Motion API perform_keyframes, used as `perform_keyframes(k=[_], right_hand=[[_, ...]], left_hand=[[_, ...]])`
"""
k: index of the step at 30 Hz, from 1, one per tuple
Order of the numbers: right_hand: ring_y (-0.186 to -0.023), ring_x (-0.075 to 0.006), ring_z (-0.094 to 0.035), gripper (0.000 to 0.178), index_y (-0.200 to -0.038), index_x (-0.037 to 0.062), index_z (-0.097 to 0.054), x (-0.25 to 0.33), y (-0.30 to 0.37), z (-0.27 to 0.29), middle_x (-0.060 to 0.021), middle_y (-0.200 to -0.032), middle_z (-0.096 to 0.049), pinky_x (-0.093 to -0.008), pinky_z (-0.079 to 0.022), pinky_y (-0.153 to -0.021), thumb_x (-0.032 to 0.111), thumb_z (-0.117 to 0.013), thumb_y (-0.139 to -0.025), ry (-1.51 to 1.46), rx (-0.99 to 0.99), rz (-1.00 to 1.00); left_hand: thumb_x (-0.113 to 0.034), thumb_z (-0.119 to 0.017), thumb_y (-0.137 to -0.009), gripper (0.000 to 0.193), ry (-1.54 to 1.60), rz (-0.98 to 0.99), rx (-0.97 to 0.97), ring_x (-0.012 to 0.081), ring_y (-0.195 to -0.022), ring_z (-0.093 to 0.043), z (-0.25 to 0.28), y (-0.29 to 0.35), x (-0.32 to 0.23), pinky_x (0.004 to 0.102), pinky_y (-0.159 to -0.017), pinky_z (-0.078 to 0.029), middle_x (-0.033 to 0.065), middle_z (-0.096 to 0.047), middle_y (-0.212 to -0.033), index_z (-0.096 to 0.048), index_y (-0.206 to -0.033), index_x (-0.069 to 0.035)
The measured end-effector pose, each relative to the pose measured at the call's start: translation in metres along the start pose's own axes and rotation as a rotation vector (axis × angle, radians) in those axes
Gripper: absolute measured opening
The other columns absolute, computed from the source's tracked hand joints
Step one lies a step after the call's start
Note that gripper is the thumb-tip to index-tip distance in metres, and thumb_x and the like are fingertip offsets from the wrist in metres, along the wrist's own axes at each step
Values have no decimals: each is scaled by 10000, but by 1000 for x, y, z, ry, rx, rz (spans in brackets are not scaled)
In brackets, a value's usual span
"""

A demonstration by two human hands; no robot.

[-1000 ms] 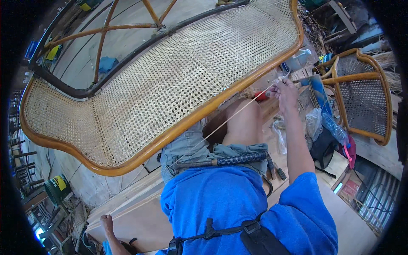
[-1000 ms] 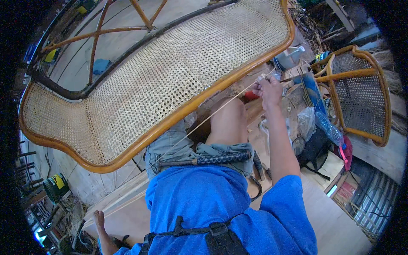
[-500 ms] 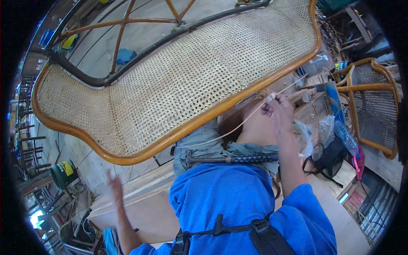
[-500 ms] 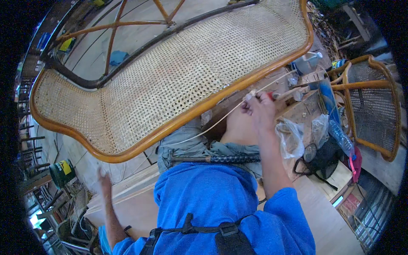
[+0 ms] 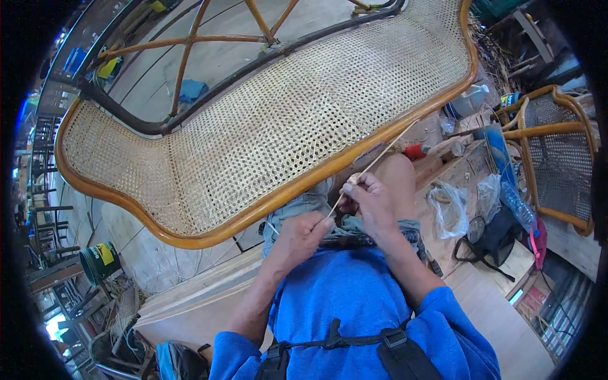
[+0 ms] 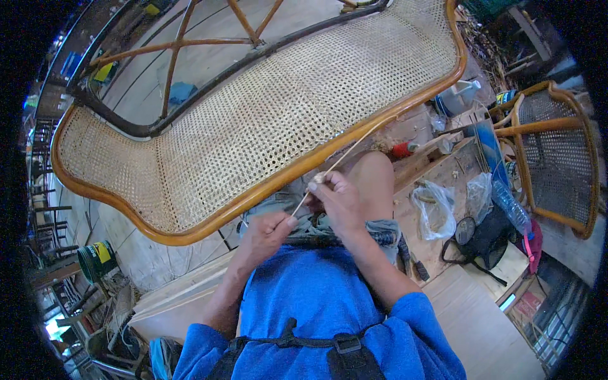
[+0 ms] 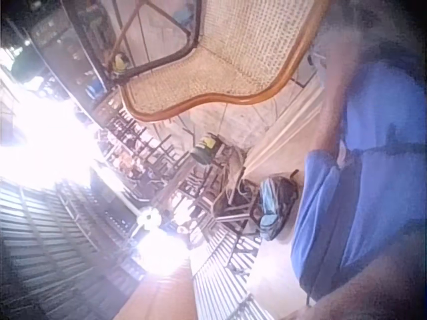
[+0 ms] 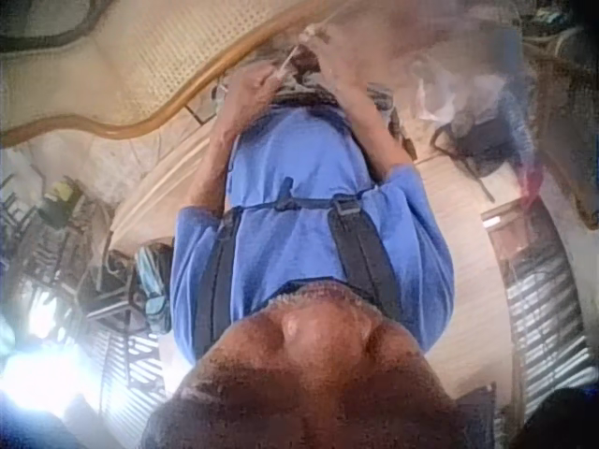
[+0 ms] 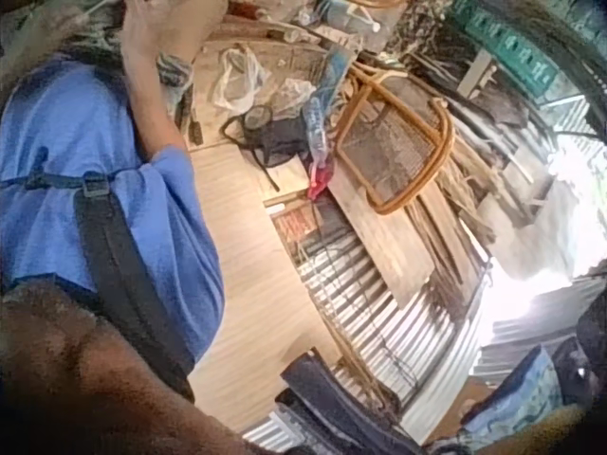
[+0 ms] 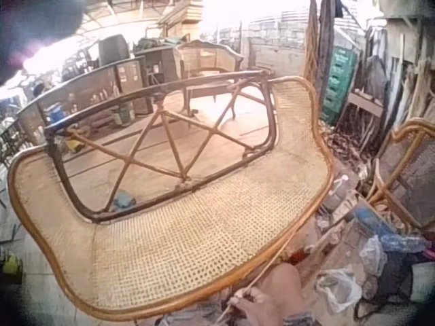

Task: The person is repairing a rattan chair seat by weaving a thin cane strip into the existing mesh. They use a hammer to tap the strip into place and a pair of pliers to pull the strip through the weave. The person works on the edge of the seat, securing the strip along the wooden frame.

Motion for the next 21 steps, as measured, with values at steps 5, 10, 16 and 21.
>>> perform_keyframes(k=[5,10,16,21], right_hand=[[-606,-145,-603,99,-882,33,-548,69,-46,92,-54,-742,-610,-254,-497,-530,65,-628,-833,-34,-217,198],[-610,-143,-604,125,-926,51,-531,97,-57,119,-60,-751,-611,-260,-506,-534,93,-619,-849,58,-191,248],[-616,-139,-611,122,-930,46,-526,113,-70,145,-54,-749,-608,-266,-528,-543,92,-610,-854,43,-257,328],[-638,-142,-611,106,-938,54,-526,128,-76,170,-49,-775,-602,-268,-535,-546,84,-596,-864,103,-312,358]], left_hand=[[-256,-542,-906,280,230,125,6,123,-662,-501,24,35,63,303,-621,-430,19,-555,-696,-605,-826,5],[-207,-580,-876,165,343,380,-10,36,-611,-406,45,62,110,214,-547,-355,-64,-485,-689,-596,-820,-53],[-190,-589,-858,135,327,473,-41,24,-595,-384,57,78,138,201,-524,-330,-80,-465,-677,-592,-811,-64],[-209,-597,-852,131,281,520,-126,15,-465,-334,75,100,174,193,-415,-257,-85,-416,-583,-578,-778,-104]])
Point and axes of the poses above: each hand's wrist, its own y-axis away from the middle knuckle, its own z-axis out of the back of the hand, x = y × z, the point moved 9 cm from there along -y, towards the middle knuckle
